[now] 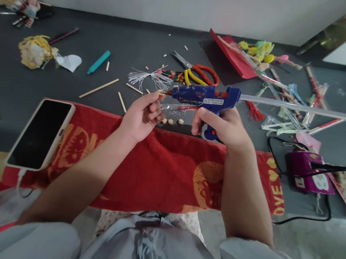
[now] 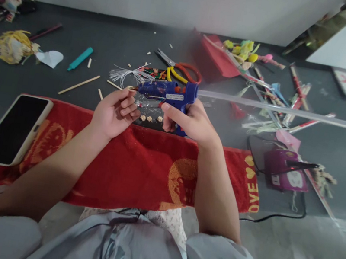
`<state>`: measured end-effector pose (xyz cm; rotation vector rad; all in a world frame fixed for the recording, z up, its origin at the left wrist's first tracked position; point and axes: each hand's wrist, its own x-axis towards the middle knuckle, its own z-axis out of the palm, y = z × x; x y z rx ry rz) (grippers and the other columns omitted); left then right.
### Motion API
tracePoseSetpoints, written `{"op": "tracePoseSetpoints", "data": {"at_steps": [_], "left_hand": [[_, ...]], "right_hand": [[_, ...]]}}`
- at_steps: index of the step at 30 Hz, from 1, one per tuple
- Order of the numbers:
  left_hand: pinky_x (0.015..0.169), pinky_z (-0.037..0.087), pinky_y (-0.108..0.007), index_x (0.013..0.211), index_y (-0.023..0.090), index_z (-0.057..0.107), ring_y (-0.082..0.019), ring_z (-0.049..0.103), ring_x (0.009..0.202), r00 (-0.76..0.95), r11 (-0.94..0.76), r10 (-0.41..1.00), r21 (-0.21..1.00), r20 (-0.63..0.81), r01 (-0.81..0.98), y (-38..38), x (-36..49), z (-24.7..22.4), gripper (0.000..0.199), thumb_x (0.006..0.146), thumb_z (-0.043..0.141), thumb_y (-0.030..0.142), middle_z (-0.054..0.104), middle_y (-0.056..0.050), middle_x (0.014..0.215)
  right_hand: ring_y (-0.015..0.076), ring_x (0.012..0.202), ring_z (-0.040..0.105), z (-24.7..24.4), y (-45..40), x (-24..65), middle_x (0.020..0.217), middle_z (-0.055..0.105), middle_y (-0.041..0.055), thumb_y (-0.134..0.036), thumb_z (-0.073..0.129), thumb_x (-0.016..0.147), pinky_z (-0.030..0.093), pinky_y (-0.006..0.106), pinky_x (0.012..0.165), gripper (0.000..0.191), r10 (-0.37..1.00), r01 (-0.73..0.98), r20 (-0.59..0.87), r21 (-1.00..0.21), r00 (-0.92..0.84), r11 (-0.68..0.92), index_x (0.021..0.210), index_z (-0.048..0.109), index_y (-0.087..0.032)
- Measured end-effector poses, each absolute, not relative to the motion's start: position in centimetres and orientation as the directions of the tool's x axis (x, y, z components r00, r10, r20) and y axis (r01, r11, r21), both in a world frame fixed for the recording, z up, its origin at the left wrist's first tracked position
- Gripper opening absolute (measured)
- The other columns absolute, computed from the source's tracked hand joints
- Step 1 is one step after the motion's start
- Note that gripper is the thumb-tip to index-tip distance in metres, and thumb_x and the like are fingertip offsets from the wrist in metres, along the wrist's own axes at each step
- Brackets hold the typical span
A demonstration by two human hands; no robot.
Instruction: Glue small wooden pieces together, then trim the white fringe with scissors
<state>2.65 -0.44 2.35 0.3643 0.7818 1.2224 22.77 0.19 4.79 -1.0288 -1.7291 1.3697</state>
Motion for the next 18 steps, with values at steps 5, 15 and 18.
{"op": "tracePoseSetpoints", "data": {"at_steps": [5,15,18], "left_hand": [[0.046,0.037,-0.016,0.067,0.014,0.065,-0.001,0.033,0.037,0.121,0.340,0.926,0.648,-0.358,-0.682,-0.40,2.78,2.43,0.023,0.088,0.056,0.019,0.037,0.008,0.046],[0.047,0.038,-0.016,0.066,0.015,0.064,-0.001,0.033,0.037,0.113,0.348,0.920,0.647,-0.376,-0.678,-0.49,2.79,2.64,0.021,0.086,0.061,0.021,0.038,0.009,0.046],[0.047,0.039,-0.016,0.066,0.016,0.064,-0.001,0.033,0.036,0.100,0.354,0.914,0.650,-0.394,-0.672,-0.49,2.80,2.78,0.021,0.085,0.063,0.022,0.038,0.009,0.046]], "right_hand": [[0.0112,0.050,0.059,4.82,0.19,22.80,0.055,0.064,0.0015,-0.057,0.063,0.082,0.051,0.027,0.053,0.045,0.899,0.184,0.037,-0.974,-0.437,0.129,0.060,0.061,-0.018],[0.0120,0.050,0.059,4.83,0.12,22.82,0.055,0.063,0.0014,-0.053,0.063,0.083,0.050,0.027,0.052,0.040,0.906,0.187,0.020,-0.976,-0.424,0.109,0.061,0.058,-0.019],[0.0124,0.051,0.059,4.85,0.16,22.93,0.055,0.063,0.0013,-0.053,0.063,0.083,0.050,0.027,0.053,0.040,0.902,0.186,0.019,-0.976,-0.431,0.109,0.061,0.058,-0.020]]}}
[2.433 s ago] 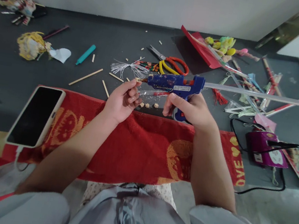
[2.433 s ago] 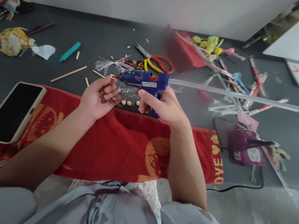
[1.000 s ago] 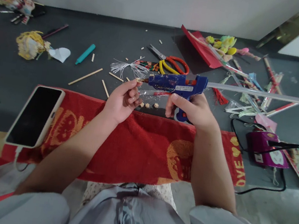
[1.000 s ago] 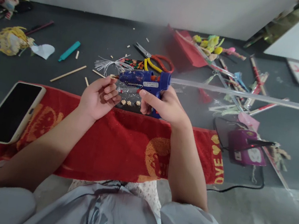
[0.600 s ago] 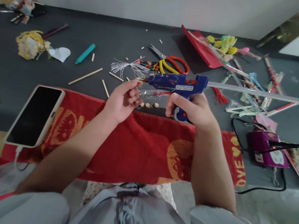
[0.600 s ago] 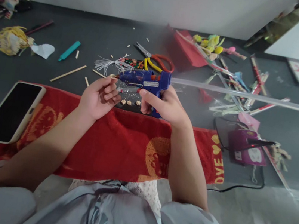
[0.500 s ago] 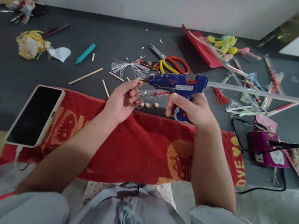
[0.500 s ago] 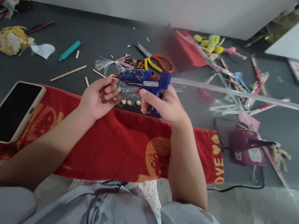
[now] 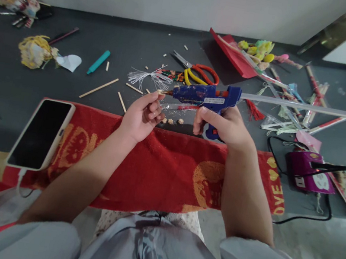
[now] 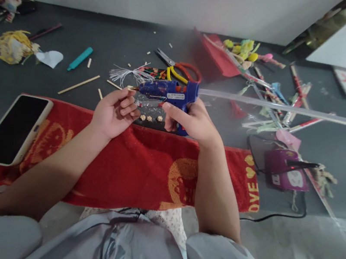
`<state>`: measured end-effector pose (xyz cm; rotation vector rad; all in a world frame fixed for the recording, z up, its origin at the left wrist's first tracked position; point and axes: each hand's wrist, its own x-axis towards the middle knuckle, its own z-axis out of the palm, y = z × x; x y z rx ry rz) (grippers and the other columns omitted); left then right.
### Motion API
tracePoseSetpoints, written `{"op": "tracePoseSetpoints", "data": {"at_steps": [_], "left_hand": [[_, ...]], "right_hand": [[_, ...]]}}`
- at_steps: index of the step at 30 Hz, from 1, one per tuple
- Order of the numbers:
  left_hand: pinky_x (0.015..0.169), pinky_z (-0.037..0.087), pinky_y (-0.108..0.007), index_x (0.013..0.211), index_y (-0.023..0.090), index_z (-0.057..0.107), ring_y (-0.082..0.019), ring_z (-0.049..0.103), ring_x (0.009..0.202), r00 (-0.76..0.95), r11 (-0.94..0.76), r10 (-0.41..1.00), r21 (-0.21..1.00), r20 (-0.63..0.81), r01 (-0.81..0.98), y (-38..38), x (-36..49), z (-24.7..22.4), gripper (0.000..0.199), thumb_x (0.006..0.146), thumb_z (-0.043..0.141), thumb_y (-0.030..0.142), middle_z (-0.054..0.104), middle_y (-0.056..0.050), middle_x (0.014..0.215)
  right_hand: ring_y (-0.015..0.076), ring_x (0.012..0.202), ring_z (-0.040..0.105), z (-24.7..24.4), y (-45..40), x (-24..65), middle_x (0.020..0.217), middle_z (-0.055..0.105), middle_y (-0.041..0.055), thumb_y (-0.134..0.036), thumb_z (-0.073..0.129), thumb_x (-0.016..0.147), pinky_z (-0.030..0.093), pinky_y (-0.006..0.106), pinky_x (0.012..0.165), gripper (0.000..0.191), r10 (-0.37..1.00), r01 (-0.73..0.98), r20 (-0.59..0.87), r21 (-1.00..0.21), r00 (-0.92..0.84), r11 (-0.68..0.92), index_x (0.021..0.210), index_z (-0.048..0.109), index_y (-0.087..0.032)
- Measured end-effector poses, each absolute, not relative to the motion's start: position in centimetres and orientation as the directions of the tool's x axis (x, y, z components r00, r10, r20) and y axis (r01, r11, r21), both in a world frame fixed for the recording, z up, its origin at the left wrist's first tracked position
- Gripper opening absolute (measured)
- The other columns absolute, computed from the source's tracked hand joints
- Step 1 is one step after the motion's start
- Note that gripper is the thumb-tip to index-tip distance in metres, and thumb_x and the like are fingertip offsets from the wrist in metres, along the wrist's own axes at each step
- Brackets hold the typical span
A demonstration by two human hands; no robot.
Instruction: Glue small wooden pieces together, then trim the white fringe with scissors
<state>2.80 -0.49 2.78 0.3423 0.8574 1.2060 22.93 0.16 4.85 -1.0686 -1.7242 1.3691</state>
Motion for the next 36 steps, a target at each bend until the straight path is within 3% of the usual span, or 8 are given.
{"op": "tracePoseSetpoints", "data": {"at_steps": [23,26,30,33,36], "left_hand": [[0.047,0.038,-0.016,0.066,0.015,0.064,-0.001,0.032,0.036,0.105,0.355,0.914,0.646,-0.393,-0.676,-0.5,2.9,2.9,0.022,0.087,0.060,0.021,0.036,0.009,0.046],[0.046,0.037,-0.016,0.066,0.016,0.063,-0.001,0.032,0.036,0.097,0.365,0.907,0.650,-0.410,-0.667,-0.4,2.9,2.9,0.021,0.086,0.061,0.021,0.035,0.009,0.045],[0.045,0.035,-0.016,0.067,0.016,0.063,0.000,0.031,0.035,0.075,0.349,0.912,0.664,-0.404,-0.661,-0.4,2.9,2.7,0.020,0.085,0.062,0.022,0.035,0.009,0.045],[0.044,0.034,-0.016,0.069,0.015,0.065,0.000,0.031,0.036,0.059,0.334,0.916,0.673,-0.396,-0.660,-0.3,2.9,2.6,0.018,0.085,0.063,0.022,0.036,0.010,0.045],[0.045,0.034,-0.016,0.069,0.014,0.065,0.000,0.031,0.036,0.040,0.327,0.916,0.685,-0.400,-0.651,-0.3,3.0,2.6,0.017,0.085,0.063,0.022,0.035,0.010,0.045]], "right_hand": [[0.0137,0.050,0.060,5.1,0.3,23.7,0.056,0.064,0.0012,-0.054,0.064,0.082,0.051,0.029,0.053,0.038,0.906,0.170,0.005,-0.982,-0.423,0.085,0.063,0.061,-0.021],[0.0149,0.054,0.062,5.1,0.4,24.0,0.060,0.066,0.0022,-0.055,0.064,0.082,0.050,0.030,0.055,0.037,0.917,0.158,0.029,-0.982,-0.397,0.099,0.067,0.062,-0.021],[0.0165,0.062,0.063,4.8,1.1,24.9,0.070,0.067,0.0035,-0.061,0.063,0.080,0.048,0.029,0.053,0.039,0.962,0.277,0.030,-0.955,-0.271,0.107,0.075,0.061,-0.023],[0.0192,0.065,0.061,4.4,1.9,25.9,0.069,0.064,0.0048,-0.058,0.064,0.080,0.047,0.032,0.057,0.036,0.993,0.525,0.069,-0.844,-0.093,0.108,0.076,0.060,-0.022],[0.0284,0.084,0.063,4.1,2.3,26.8,0.084,0.065,0.0110,-0.043,0.064,0.083,0.048,0.041,0.074,0.023,0.993,0.870,0.119,-0.491,0.015,0.046,0.087,0.061,-0.020]]}}
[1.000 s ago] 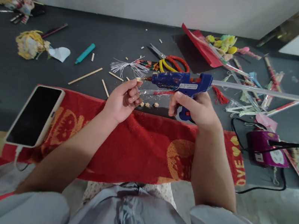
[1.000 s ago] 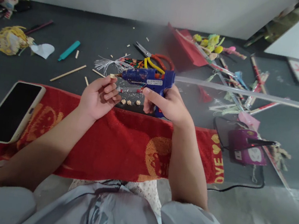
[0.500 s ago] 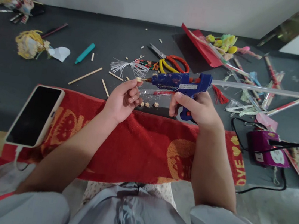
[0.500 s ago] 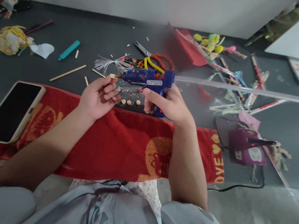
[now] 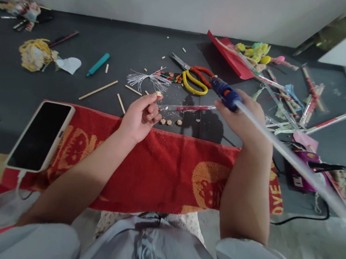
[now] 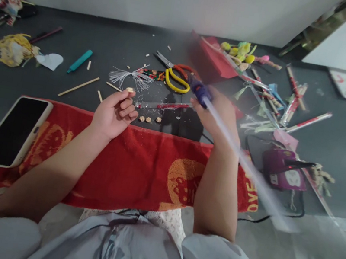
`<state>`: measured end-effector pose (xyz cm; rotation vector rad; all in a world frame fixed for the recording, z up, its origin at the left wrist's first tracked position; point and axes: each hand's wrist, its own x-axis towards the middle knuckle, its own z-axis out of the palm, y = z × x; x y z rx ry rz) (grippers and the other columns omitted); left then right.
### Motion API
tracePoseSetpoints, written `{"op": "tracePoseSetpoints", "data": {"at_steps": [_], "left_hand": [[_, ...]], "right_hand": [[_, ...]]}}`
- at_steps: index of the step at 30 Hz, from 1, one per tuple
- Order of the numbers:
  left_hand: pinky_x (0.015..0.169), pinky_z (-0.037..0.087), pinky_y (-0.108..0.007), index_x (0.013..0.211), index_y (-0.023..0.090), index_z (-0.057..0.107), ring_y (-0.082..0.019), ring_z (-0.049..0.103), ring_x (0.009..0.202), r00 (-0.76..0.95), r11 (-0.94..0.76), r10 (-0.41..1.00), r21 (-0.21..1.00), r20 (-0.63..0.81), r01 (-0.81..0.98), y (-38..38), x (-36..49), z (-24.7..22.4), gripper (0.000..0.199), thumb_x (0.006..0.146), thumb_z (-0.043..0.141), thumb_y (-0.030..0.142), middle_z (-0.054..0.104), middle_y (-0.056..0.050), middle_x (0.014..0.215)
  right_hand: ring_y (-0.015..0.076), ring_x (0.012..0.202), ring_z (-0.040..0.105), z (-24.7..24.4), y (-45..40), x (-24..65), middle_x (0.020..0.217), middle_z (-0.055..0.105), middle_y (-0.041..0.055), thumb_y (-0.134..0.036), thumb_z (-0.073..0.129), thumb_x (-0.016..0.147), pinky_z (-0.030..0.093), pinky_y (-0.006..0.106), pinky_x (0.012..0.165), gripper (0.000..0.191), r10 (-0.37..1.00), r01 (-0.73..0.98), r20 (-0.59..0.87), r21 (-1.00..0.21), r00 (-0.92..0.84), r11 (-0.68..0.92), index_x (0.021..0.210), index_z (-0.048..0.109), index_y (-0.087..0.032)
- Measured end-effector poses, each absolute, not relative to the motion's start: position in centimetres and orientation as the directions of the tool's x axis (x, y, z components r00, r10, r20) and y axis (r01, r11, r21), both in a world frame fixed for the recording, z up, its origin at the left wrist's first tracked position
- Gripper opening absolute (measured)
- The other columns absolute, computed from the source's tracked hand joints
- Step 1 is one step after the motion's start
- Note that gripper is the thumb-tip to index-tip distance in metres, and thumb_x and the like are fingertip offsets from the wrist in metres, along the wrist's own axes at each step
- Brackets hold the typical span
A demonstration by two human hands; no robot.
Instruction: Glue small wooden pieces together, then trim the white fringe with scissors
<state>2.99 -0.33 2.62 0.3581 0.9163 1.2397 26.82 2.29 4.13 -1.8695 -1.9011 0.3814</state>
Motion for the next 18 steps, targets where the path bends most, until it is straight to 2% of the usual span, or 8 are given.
{"op": "tracePoseSetpoints", "data": {"at_steps": [3,5,11,15,18], "left_hand": [[0.044,0.034,-0.016,0.069,0.015,0.064,0.000,0.031,0.035,0.028,0.329,0.913,0.697,-0.406,-0.637,-0.4,3.0,2.7,0.016,0.083,0.065,0.023,0.034,0.010,0.045],[0.044,0.034,-0.017,0.069,0.015,0.064,0.000,0.030,0.035,0.027,0.330,0.913,0.700,-0.406,-0.633,-0.4,3.1,2.8,0.016,0.083,0.065,0.023,0.034,0.010,0.045],[0.044,0.034,-0.017,0.069,0.015,0.065,-0.001,0.030,0.036,0.038,0.331,0.914,0.691,-0.403,-0.643,-0.4,3.1,2.7,0.017,0.084,0.062,0.021,0.035,0.009,0.045],[0.044,0.033,-0.017,0.068,0.014,0.066,-0.001,0.031,0.036,0.048,0.329,0.915,0.671,-0.401,-0.665,-0.4,3.0,2.7,0.020,0.087,0.058,0.019,0.036,0.009,0.045],[0.044,0.033,-0.017,0.068,0.014,0.066,0.000,0.031,0.036,0.053,0.336,0.911,0.658,-0.410,-0.674,-0.4,3.0,2.7,0.023,0.088,0.055,0.018,0.036,0.009,0.044]], "right_hand": [[0.0375,0.105,0.058,3.8,2.2,27.3,0.110,0.062,0.0222,-0.027,0.058,0.084,0.045,0.047,0.085,0.026,0.994,0.989,0.082,-0.133,0.070,-0.059,0.106,0.060,-0.013],[0.0388,0.110,0.055,3.3,2.1,27.4,0.117,0.058,0.0257,-0.018,0.057,0.081,0.046,0.047,0.084,0.033,0.991,0.994,0.082,-0.017,0.110,-0.109,0.113,0.057,-0.009],[0.0368,0.105,0.053,1.5,2.3,28.1,0.114,0.058,0.0270,-0.012,0.054,0.073,0.046,0.044,0.075,0.043,0.991,0.992,0.097,0.078,0.095,-0.103,0.116,0.056,-0.007],[0.0392,0.107,0.055,1.7,2.2,28.2,0.117,0.058,0.0271,-0.011,0.054,0.071,0.047,0.046,0.079,0.049,0.997,0.993,-0.006,0.091,0.078,-0.077,0.120,0.058,-0.006],[0.0399,0.109,0.055,2.4,2.0,27.7,0.120,0.058,0.0270,-0.010,0.052,0.072,0.046,0.047,0.082,0.050,0.998,0.995,-0.002,0.082,0.063,-0.062,0.122,0.058,-0.006]]}}
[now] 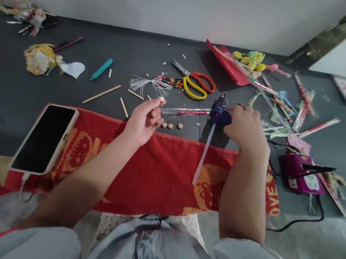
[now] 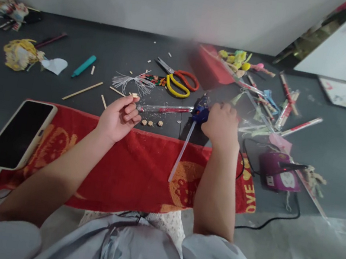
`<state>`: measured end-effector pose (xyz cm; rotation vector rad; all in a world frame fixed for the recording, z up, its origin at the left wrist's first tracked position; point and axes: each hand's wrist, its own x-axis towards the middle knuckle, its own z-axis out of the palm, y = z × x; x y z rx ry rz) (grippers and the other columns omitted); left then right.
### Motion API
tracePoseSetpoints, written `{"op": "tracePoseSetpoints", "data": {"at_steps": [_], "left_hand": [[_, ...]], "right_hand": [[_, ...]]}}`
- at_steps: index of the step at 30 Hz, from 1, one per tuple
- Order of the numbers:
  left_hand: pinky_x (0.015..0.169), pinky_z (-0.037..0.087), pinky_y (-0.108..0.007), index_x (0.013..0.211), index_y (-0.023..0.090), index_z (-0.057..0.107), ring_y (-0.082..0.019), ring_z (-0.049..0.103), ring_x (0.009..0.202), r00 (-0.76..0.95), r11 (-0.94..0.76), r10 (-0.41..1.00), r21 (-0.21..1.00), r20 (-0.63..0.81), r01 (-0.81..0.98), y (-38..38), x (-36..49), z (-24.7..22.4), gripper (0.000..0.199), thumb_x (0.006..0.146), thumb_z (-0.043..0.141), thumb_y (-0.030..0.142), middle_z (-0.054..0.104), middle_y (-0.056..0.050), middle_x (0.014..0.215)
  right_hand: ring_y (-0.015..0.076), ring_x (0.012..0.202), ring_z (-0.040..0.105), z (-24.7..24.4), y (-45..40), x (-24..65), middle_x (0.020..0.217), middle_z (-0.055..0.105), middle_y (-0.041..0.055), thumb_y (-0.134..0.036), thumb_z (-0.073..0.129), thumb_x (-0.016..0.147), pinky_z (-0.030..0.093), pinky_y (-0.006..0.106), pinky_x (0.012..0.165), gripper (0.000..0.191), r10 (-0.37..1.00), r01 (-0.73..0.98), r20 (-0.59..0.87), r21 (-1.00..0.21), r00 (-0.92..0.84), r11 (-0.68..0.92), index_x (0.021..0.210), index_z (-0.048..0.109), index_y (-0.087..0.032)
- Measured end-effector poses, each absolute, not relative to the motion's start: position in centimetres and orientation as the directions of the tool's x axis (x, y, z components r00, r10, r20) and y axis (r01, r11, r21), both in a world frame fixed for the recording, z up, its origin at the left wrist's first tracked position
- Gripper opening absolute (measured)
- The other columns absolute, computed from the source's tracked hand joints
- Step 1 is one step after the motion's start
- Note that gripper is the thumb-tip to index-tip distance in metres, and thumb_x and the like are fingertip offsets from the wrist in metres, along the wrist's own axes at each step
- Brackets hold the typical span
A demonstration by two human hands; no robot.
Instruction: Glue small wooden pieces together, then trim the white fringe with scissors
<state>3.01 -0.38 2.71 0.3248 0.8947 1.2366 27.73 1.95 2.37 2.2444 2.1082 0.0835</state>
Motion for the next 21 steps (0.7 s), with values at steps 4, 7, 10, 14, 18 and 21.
{"op": "tracePoseSetpoints", "data": {"at_steps": [4,7,10,14,18,21], "left_hand": [[0.044,0.031,-0.016,0.068,0.013,0.066,0.000,0.031,0.036,0.059,0.331,0.910,0.631,-0.411,-0.701,-0.4,2.9,2.6,0.022,0.087,0.056,0.017,0.036,0.009,0.044],[0.044,0.030,-0.016,0.068,0.012,0.066,0.000,0.031,0.036,0.061,0.320,0.913,0.615,-0.403,-0.720,-0.3,2.8,2.4,0.021,0.087,0.057,0.017,0.036,0.009,0.044],[0.044,0.030,-0.016,0.069,0.012,0.067,0.000,0.031,0.036,0.066,0.311,0.917,0.602,-0.394,-0.736,-0.1,2.7,2.1,0.019,0.085,0.059,0.017,0.035,0.009,0.044],[0.044,0.029,-0.016,0.069,0.011,0.067,0.000,0.031,0.037,0.055,0.293,0.922,0.598,-0.383,-0.746,0.0,2.6,1.8,0.018,0.085,0.059,0.017,0.037,0.009,0.045],[0.044,0.028,-0.016,0.069,0.012,0.067,0.000,0.031,0.037,0.053,0.277,0.932,0.609,-0.359,-0.743,-0.1,2.6,1.4,0.017,0.084,0.060,0.016,0.038,0.009,0.046],[0.044,0.027,-0.016,0.070,0.012,0.067,0.000,0.031,0.038,0.057,0.269,0.939,0.619,-0.340,-0.738,-0.1,2.8,1.2,0.016,0.084,0.061,0.017,0.039,0.008,0.047]], "right_hand": [[0.0371,0.108,0.056,3.4,2.4,26.5,0.114,0.060,0.0267,-0.012,0.045,0.080,0.045,0.048,0.084,0.043,0.991,0.998,0.121,0.028,0.049,-0.053,0.120,0.060,-0.006],[0.0341,0.100,0.060,4.2,3.6,25.2,0.103,0.066,0.0231,-0.018,0.038,0.088,0.045,0.046,0.084,0.036,0.989,1.000,0.148,0.010,-0.031,0.030,0.105,0.068,-0.009],[0.0327,0.092,0.064,4.5,5.1,23.4,0.095,0.071,0.0190,-0.025,0.040,0.089,0.046,0.043,0.079,0.037,0.991,0.997,0.106,-0.009,-0.079,0.081,0.094,0.074,-0.012],[0.0296,0.093,0.065,4.0,7.4,20.6,0.100,0.074,0.0126,-0.026,0.051,0.083,0.046,0.038,0.077,0.030,0.986,0.987,0.062,-0.030,-0.155,0.157,0.097,0.075,-0.017],[0.0293,0.098,0.065,3.2,9.4,18.4,0.106,0.073,0.0122,-0.025,0.051,0.084,0.047,0.037,0.080,0.032,0.973,0.974,0.059,-0.008,-0.225,0.225,0.104,0.074,-0.019],[0.0315,0.103,0.065,2.9,10.5,17.4,0.109,0.071,0.0145,-0.023,0.048,0.086,0.049,0.040,0.083,0.032,0.965,0.966,0.036,0.037,-0.259,0.257,0.105,0.074,-0.019]]}}
